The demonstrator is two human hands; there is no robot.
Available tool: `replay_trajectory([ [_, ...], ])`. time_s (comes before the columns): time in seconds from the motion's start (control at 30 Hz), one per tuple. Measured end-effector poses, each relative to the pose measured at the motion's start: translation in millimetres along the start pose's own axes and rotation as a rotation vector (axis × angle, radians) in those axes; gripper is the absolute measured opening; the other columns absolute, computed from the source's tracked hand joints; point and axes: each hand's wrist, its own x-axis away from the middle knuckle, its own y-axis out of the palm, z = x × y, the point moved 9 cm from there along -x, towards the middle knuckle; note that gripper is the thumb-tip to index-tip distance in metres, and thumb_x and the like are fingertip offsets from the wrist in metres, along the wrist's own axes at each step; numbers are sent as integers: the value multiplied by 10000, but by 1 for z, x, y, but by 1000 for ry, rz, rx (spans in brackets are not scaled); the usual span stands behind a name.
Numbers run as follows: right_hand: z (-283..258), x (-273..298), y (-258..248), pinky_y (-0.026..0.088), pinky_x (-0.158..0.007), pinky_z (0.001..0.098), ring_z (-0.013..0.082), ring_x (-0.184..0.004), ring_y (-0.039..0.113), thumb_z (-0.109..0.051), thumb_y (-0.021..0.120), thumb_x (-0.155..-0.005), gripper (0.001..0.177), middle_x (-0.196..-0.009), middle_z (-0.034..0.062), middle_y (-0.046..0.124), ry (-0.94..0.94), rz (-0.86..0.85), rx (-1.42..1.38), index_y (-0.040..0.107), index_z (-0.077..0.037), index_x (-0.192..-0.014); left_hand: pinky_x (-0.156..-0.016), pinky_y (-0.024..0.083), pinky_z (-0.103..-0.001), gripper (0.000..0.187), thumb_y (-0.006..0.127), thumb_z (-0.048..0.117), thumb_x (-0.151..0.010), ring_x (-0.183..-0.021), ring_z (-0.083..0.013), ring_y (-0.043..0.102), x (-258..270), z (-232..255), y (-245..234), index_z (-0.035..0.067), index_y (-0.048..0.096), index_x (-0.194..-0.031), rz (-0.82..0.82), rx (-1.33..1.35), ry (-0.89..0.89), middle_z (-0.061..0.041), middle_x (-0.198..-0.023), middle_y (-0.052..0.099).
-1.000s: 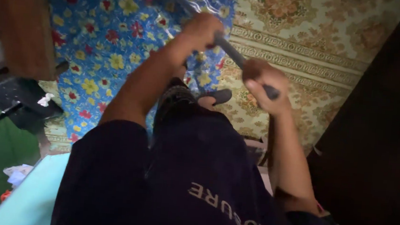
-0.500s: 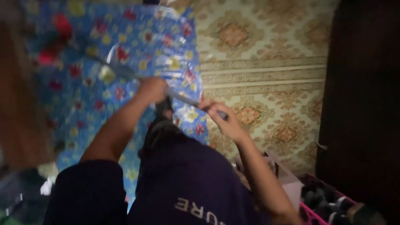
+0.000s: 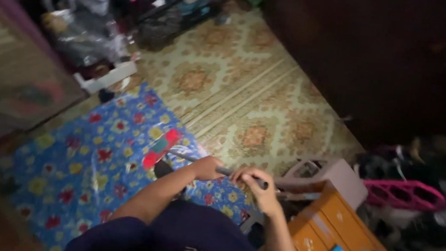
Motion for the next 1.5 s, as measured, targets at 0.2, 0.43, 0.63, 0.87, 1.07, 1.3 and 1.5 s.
replay_trajectory([
  [0.2,-6,117,-40,524,-846,410,249,-902,669,-162,589,-996,250,-935,119,744,52,335,135,717,17,-878,-768,523,-463,286,764,279,-849,-905,-363,685,28,36,45,130,749,-1092,-160,-30,63,-169,-975,729],
  [0.43,-143,219,-25,535,-983,539,297,-779,668,-221,615,-1039,367,-757,117,659,-409,465,159,612,-16,-734,-729,542,-439,247,674,352,-956,-786,-326,710,28,198,113,115,738,-989,-605,34,289,-153,-856,720],
  [0.63,-164,173,28,596,-703,437,357,-705,726,-230,696,-985,349,-702,147,671,-515,366,400,611,-23,-717,-693,546,-418,238,648,321,-906,-804,-282,733,26,186,152,101,716,-966,-673,296,615,-133,-888,735],
  [0.87,-35,66,59,528,-668,398,261,-684,652,-148,701,-993,317,-697,99,609,-263,245,207,595,-3,-733,-684,523,-405,175,680,246,-848,-730,-201,654,53,26,47,72,699,-861,-478,268,160,-124,-778,706],
  [1.07,91,-4,123,526,-855,372,180,-898,638,-198,613,-1041,269,-906,70,696,85,335,-6,678,-6,-864,-699,531,-464,117,686,196,-794,-764,-354,673,123,-131,-66,82,701,-818,-209,70,-6,-153,-789,685],
  [1.3,91,49,117,508,-860,381,179,-931,650,-192,630,-989,252,-1010,93,742,199,702,-28,726,5,-863,-740,539,-514,304,686,186,-700,-850,-417,676,112,-72,-95,142,739,-996,-225,-38,137,-184,-894,715],
  [1.5,-128,54,145,550,-892,403,154,-682,607,-176,671,-994,378,-709,-5,584,-374,708,115,513,-64,-669,-675,488,-500,380,658,386,-953,-764,-412,639,78,100,-35,84,612,-728,-360,153,315,-160,-760,636],
])
